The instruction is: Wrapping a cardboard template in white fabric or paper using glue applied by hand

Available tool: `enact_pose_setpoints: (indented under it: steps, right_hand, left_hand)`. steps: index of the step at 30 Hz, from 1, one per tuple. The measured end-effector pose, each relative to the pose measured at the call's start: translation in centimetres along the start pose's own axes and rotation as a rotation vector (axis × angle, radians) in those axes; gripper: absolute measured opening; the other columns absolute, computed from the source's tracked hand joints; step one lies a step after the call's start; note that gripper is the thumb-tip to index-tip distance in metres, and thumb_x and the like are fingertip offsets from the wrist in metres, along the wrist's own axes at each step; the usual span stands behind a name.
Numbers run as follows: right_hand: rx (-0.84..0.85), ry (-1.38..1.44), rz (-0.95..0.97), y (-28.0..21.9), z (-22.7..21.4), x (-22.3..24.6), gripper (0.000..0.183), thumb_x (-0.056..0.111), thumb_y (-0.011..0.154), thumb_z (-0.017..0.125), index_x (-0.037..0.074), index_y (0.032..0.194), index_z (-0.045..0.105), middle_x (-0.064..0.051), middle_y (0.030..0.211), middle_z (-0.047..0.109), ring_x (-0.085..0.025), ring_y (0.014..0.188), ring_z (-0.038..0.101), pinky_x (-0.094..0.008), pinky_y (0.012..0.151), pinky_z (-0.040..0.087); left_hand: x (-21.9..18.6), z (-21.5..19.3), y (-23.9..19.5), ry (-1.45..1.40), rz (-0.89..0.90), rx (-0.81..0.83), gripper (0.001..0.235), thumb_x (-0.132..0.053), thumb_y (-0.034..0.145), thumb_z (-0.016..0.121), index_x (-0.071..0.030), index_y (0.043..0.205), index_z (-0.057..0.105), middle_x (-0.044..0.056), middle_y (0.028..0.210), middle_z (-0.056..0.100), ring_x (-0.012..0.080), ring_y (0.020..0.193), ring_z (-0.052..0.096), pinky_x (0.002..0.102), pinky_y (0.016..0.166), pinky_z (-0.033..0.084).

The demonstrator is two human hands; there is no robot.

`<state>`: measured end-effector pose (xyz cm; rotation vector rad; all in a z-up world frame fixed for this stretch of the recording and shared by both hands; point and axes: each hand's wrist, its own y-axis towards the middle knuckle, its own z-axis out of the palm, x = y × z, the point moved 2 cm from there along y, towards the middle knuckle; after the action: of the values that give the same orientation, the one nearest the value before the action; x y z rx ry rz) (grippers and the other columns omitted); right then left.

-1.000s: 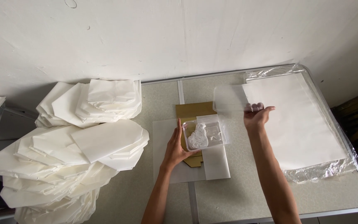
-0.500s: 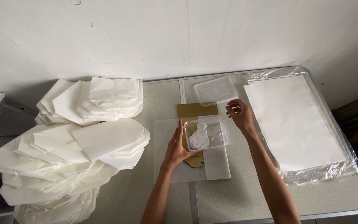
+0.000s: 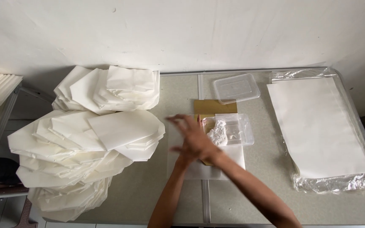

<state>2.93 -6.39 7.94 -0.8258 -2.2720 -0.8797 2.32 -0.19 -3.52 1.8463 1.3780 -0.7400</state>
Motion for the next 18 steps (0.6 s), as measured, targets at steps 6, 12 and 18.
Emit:
enact_pose_setpoints:
  steps: [6, 12, 18]
  right_hand:
    - [0.006, -0.439, -0.196, 3.0, 10.3, 2.2, 0.134, 0.048, 0.044, 0.098, 0.029, 0.157, 0.029, -0.022, 0.15, 0.037, -0.051, 0.14, 0.04, -0.062, 0.115, 0.039]
    - [-0.185, -0.348, -0.248, 3.6, 14.0, -0.4, 0.076, -0.012, 0.077, 0.058, 0.018, 0.146, 0.047, -0.01, 0.119, 0.056, -0.033, 0.112, 0.065, -0.046, 0.094, 0.055]
    - [-0.267, -0.209, -0.306, 4.6, 11.2, -0.3, 0.067, -0.014, 0.073, 0.051, 0.014, 0.133, 0.058, -0.005, 0.103, 0.063, -0.027, 0.089, 0.07, -0.035, 0.067, 0.058]
  left_hand:
    - [1.6, 0.9, -0.3, 0.027, 0.094, -0.027, 0.141, -0.053, 0.061, 0.09, -0.007, 0.162, 0.003, 0.017, 0.146, 0.046, 0.0341, 0.136, 0.049, 0.043, 0.112, 0.04]
    - [0.7, 0.2, -0.2, 0.005, 0.04, 0.016, 0.139, -0.05, 0.062, 0.09, -0.009, 0.162, 0.002, 0.017, 0.148, 0.044, 0.0348, 0.139, 0.046, 0.045, 0.115, 0.037]
    - [2.0, 1.3, 0.1, 0.004, 0.092, -0.036, 0.143, -0.051, 0.058, 0.091, -0.008, 0.162, 0.004, 0.017, 0.143, 0.049, 0.0332, 0.133, 0.053, 0.043, 0.113, 0.04]
